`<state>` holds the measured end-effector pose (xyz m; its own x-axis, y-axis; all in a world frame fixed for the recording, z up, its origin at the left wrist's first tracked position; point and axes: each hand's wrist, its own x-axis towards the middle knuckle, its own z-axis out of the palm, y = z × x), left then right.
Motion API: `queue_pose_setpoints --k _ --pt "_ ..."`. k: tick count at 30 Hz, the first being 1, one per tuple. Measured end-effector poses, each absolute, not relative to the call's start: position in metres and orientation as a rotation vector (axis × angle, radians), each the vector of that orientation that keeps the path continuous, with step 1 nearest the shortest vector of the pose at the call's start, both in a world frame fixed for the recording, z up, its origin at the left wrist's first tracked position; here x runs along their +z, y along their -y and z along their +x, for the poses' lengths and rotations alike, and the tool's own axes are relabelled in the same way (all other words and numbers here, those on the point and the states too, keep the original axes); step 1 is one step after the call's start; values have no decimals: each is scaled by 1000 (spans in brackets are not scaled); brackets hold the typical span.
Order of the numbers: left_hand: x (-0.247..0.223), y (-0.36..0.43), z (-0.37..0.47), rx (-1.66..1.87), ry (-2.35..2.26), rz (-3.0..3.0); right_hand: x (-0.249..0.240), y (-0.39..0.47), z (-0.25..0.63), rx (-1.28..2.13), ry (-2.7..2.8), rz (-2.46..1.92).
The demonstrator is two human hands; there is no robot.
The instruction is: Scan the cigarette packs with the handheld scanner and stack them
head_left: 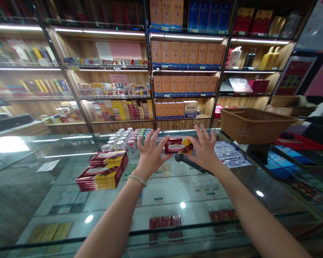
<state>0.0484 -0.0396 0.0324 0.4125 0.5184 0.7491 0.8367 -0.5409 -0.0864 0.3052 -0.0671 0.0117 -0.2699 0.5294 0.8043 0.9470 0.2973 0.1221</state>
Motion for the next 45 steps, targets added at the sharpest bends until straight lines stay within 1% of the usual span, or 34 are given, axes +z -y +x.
queue_pose_setpoints --k 10,21,29,34,39,45 --pt "35 37 46 -856 1147 -2232 10 64 304 -766 1948 -1343" --pt "72 44 16 -814 1072 -2222 41 65 286 -822 1990 -1278" --pt "86 58 -29 -688 1137 -2236 46 66 245 -720 2071 -1222" --pt "105 62 -63 -595 1227 -2238 54 61 212 -608 2071 -1162" --pt "121 61 -115 -474 1281 -2261 64 59 167 -502 2135 -1129" --pt "122 64 -181 -335 1403 -2317 61 58 108 -367 2204 -1037"
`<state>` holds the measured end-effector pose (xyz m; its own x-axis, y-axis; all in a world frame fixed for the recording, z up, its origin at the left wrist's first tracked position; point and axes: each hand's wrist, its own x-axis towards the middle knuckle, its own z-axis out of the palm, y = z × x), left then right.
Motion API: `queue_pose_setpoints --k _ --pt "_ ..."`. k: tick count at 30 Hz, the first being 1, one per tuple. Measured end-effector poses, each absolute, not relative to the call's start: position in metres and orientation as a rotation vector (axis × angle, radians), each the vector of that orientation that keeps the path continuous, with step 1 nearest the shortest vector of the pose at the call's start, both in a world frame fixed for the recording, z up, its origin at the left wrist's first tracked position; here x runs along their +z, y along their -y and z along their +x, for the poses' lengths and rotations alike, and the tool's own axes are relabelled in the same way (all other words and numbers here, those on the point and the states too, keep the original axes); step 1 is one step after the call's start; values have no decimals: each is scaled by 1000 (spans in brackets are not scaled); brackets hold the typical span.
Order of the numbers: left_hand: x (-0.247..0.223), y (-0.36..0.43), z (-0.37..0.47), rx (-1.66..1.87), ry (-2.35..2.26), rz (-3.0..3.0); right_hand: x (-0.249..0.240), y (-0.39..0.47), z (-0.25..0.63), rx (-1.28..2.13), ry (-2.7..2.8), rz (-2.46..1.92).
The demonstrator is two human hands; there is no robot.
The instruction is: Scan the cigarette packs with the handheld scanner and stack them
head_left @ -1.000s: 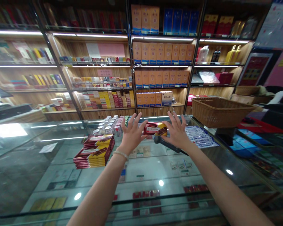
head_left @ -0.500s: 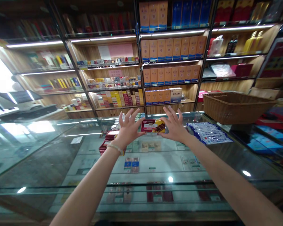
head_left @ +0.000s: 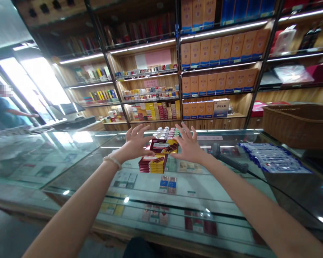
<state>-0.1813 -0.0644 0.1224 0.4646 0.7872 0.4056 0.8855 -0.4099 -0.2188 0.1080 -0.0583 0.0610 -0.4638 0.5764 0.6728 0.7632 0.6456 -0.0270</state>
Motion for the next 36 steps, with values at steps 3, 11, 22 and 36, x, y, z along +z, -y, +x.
queue_pose_setpoints --k 3,11,22,36 --pt "119 74 -202 -234 1495 -2320 55 60 86 -274 2239 -1017" --pt "96 81 -230 -189 1596 -2399 30 62 57 -144 2282 -1018" --pt "71 74 -238 -154 1641 -2384 1 61 49 -193 2271 -1031" --pt "77 76 -236 -34 1686 -2422 -7 67 44 -231 2317 -1035"
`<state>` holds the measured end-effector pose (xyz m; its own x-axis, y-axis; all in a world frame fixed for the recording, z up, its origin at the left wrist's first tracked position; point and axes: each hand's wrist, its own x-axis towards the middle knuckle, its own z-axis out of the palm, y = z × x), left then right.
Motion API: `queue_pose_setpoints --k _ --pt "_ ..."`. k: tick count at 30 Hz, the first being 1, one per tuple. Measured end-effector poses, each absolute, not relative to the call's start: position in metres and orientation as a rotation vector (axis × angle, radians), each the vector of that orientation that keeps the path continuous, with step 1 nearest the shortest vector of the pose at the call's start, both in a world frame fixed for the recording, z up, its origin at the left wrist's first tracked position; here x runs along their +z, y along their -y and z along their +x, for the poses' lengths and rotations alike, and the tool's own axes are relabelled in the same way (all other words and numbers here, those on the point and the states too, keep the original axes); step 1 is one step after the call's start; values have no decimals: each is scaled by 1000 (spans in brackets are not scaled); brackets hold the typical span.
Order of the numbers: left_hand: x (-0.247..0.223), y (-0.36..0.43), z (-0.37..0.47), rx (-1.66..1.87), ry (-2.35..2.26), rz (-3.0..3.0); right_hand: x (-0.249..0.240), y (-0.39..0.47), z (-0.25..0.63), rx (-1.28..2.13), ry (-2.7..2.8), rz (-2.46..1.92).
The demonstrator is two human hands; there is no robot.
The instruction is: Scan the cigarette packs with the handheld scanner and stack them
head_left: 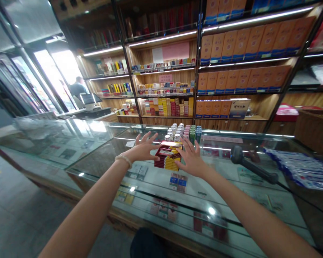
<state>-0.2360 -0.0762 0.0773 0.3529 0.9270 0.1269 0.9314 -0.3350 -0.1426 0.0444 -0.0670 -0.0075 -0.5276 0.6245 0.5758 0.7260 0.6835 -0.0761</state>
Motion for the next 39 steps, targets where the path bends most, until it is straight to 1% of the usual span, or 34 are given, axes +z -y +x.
queue_pose_setpoints --k 9,17,22,31,39 --pt "70 75 -239 -107 1694 -2376 -12 65 44 -263 2298 -1043" --pt "73 82 -229 -58 1759 -2355 -3 66 47 -233 2348 -1059" --pt "73 87 -211 -138 1652 -2306 -4 61 60 -321 2334 -1062" --pt "62 82 -176 -168 1450 -2283 -16 50 87 -559 2283 -1067" --pt "59 65 -133 -298 1334 -2308 -2 44 135 -623 2222 -1176"
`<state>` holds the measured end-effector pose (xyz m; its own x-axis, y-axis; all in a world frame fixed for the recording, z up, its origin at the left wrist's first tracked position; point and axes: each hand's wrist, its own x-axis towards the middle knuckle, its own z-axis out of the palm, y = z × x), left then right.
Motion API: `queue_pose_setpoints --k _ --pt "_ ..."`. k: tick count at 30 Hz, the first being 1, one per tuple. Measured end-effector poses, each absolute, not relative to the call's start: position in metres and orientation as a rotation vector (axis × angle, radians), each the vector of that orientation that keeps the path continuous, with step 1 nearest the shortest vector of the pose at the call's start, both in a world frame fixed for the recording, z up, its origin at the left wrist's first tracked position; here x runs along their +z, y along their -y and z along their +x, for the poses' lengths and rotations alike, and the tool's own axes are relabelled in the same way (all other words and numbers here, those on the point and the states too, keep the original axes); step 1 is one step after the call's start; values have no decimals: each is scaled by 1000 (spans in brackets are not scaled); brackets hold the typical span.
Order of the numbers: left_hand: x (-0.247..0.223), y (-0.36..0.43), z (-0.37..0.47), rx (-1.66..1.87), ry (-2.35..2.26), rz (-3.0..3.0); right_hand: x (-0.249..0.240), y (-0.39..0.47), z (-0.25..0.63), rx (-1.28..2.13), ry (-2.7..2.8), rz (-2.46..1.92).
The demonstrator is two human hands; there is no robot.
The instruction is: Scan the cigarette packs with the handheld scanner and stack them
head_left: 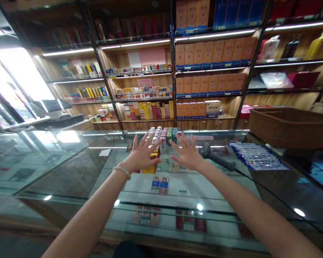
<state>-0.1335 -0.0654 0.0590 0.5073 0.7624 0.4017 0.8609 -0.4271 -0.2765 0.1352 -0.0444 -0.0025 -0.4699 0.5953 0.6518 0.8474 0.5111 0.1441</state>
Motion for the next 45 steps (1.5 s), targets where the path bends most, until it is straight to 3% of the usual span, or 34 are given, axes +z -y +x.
queue_pose_setpoints --k 15,28,45 --pt "59 47 3 -694 1174 -2318 15 46 240 -754 2098 -1343" --pt "48 32 79 -901 1426 -2178 18 49 303 -716 2004 -1491" --pt "17 36 99 -1076 1414 -2123 7 50 325 -683 1968 -1575"
